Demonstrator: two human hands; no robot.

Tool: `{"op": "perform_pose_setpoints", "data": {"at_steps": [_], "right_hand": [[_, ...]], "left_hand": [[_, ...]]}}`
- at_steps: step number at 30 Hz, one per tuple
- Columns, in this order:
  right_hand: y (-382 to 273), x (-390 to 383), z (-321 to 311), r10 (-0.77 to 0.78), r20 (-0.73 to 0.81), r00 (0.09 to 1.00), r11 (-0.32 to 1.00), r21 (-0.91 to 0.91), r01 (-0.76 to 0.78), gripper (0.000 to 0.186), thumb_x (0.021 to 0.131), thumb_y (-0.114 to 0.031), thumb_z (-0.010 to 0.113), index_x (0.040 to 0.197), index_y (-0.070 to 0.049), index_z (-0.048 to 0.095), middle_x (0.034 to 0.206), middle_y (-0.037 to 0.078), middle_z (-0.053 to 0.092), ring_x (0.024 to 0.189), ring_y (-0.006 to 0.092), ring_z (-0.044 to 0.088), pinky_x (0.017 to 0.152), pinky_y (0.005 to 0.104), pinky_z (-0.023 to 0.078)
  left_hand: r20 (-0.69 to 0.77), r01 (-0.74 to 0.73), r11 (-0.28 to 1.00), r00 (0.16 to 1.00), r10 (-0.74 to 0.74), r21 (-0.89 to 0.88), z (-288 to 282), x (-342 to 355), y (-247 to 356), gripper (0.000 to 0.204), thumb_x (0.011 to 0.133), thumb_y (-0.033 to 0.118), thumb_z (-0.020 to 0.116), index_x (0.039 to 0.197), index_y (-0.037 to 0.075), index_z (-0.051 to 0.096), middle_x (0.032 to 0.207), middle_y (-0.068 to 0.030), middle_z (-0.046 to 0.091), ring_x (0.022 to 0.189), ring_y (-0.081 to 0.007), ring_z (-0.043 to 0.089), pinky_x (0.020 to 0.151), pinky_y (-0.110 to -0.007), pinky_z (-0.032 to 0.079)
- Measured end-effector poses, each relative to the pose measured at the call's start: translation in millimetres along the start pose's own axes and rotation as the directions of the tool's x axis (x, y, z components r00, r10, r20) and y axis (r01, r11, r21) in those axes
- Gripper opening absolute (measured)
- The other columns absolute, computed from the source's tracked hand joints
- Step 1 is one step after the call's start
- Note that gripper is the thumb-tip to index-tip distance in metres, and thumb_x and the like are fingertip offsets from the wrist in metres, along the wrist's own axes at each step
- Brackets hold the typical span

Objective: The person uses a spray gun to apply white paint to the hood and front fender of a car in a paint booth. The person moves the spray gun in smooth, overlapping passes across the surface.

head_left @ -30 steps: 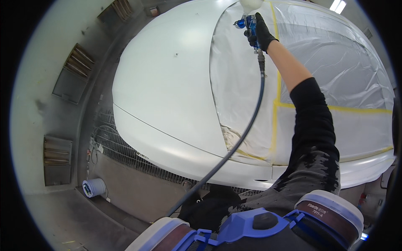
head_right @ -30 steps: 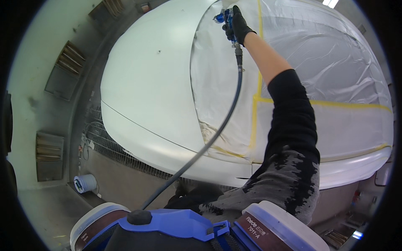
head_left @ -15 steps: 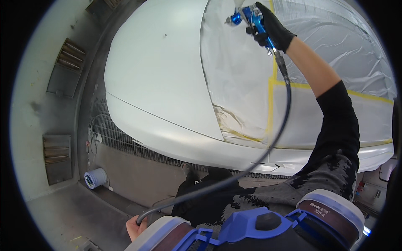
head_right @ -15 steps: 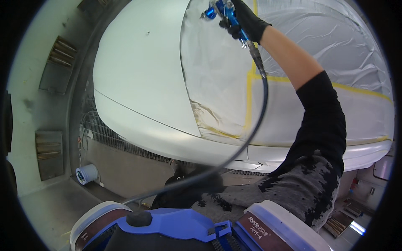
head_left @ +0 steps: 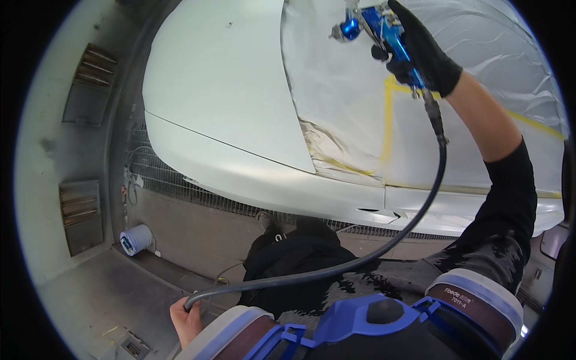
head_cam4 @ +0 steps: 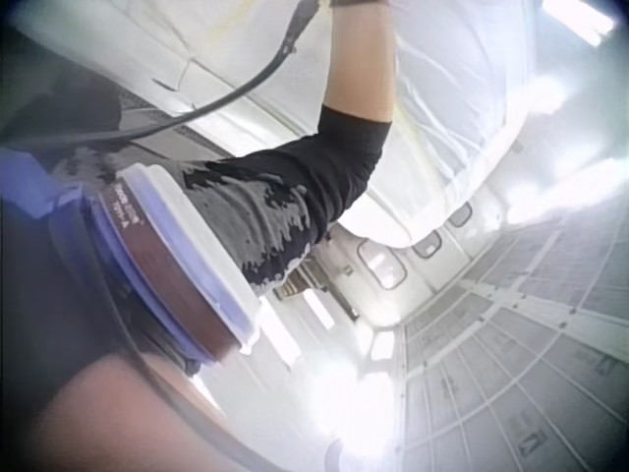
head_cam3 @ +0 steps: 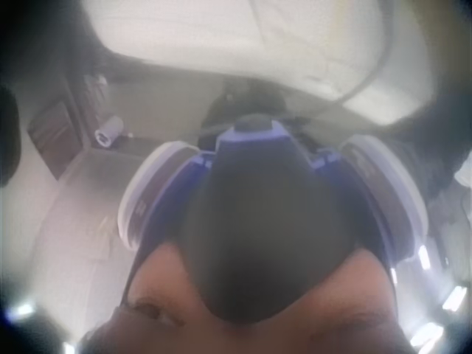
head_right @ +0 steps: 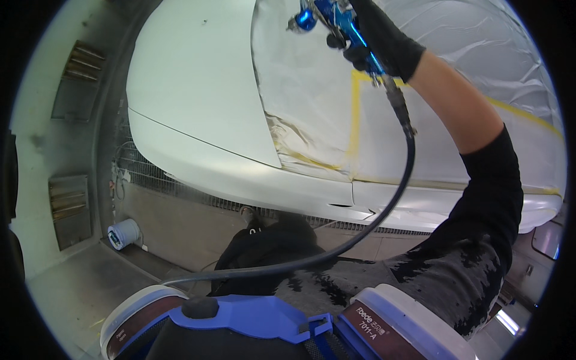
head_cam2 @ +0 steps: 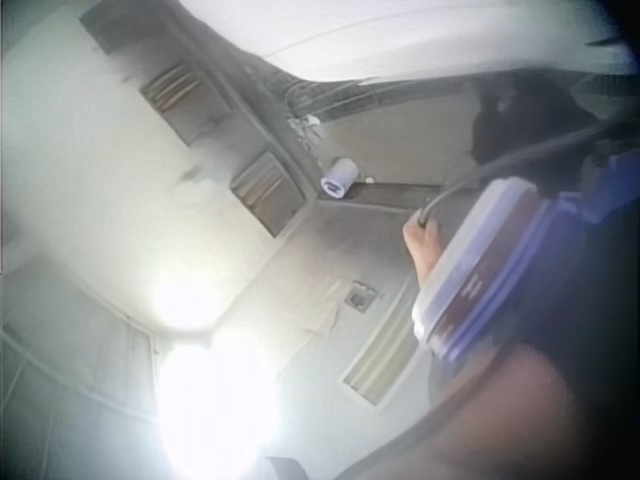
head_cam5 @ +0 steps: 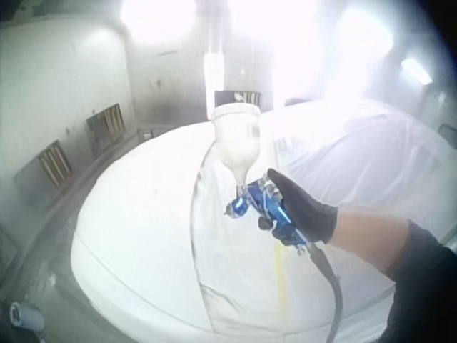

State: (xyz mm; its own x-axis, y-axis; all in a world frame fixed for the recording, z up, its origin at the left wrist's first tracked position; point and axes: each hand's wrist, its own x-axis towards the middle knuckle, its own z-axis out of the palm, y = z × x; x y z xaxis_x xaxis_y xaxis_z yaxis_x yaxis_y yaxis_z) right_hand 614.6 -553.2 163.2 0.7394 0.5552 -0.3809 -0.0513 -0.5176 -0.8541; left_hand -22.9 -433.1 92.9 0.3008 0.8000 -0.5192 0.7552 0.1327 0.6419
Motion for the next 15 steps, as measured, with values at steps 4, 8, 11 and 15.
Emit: {"op": "perform_pose_setpoints", "data": {"at_steps": [4, 8, 11, 15], "right_hand": [[20, -50, -13, 0.107, 0.055, 0.993, 0.993, 0.047, -0.11, 0.073, 0.092, -0.082, 0.044, 0.098, -0.011, 0.056, 0.067, 0.001, 0.054, 0.042, 0.0065, 0.039, 0.042, 0.0199, 0.033], [32, -80, -22, 0.167, 0.123, 0.978, 0.976, 0.121, -0.181, 0.074, 0.091, -0.083, 0.045, 0.098, -0.011, 0.056, 0.065, 0.0, 0.052, 0.042, 0.0062, 0.039, 0.042, 0.0195, 0.033], [41, -81, -23, 0.166, 0.119, 0.979, 0.975, 0.128, -0.181, 0.074, 0.091, -0.084, 0.045, 0.098, -0.01, 0.056, 0.064, -0.001, 0.051, 0.042, 0.0061, 0.039, 0.043, 0.0192, 0.033], [55, -78, -29, 0.083, 0.178, 0.981, 0.992, 0.081, -0.098, 0.075, 0.089, -0.085, 0.046, 0.094, -0.011, 0.056, 0.06, -0.002, 0.048, 0.041, 0.0043, 0.039, 0.042, 0.0171, 0.035]], "left_hand": [[0.056, -0.011, 1.0, 0.998, 0.01, 0.013, -1, -1, 7, 0.026, 0.096, 0.009, 0.068, 0.076, -0.005, 0.062, 0.063, 0.0061, 0.041, 0.062, -0.005, 0.033, 0.054, -0.028, 0.026], [0.114, 0.008, 0.999, 0.993, -0.011, 0.033, 2, -3, 11, 0.028, 0.098, 0.009, 0.067, 0.074, -0.004, 0.059, 0.064, 0.0061, 0.039, 0.063, -0.0052, 0.032, 0.054, -0.029, 0.024], [0.083, 0.001, 0.999, 0.997, -0.006, 0.053, 10, -6, 11, 0.034, 0.099, 0.01, 0.067, 0.071, -0.003, 0.053, 0.063, 0.0063, 0.037, 0.063, -0.0054, 0.03, 0.054, -0.029, 0.023], [0.075, -0.026, 0.997, 0.997, 0.02, 0.079, 10, -10, 15, 0.04, 0.1, 0.012, 0.067, 0.067, -0.001, 0.048, 0.063, 0.0066, 0.034, 0.063, -0.0054, 0.029, 0.055, -0.03, 0.021]]}}
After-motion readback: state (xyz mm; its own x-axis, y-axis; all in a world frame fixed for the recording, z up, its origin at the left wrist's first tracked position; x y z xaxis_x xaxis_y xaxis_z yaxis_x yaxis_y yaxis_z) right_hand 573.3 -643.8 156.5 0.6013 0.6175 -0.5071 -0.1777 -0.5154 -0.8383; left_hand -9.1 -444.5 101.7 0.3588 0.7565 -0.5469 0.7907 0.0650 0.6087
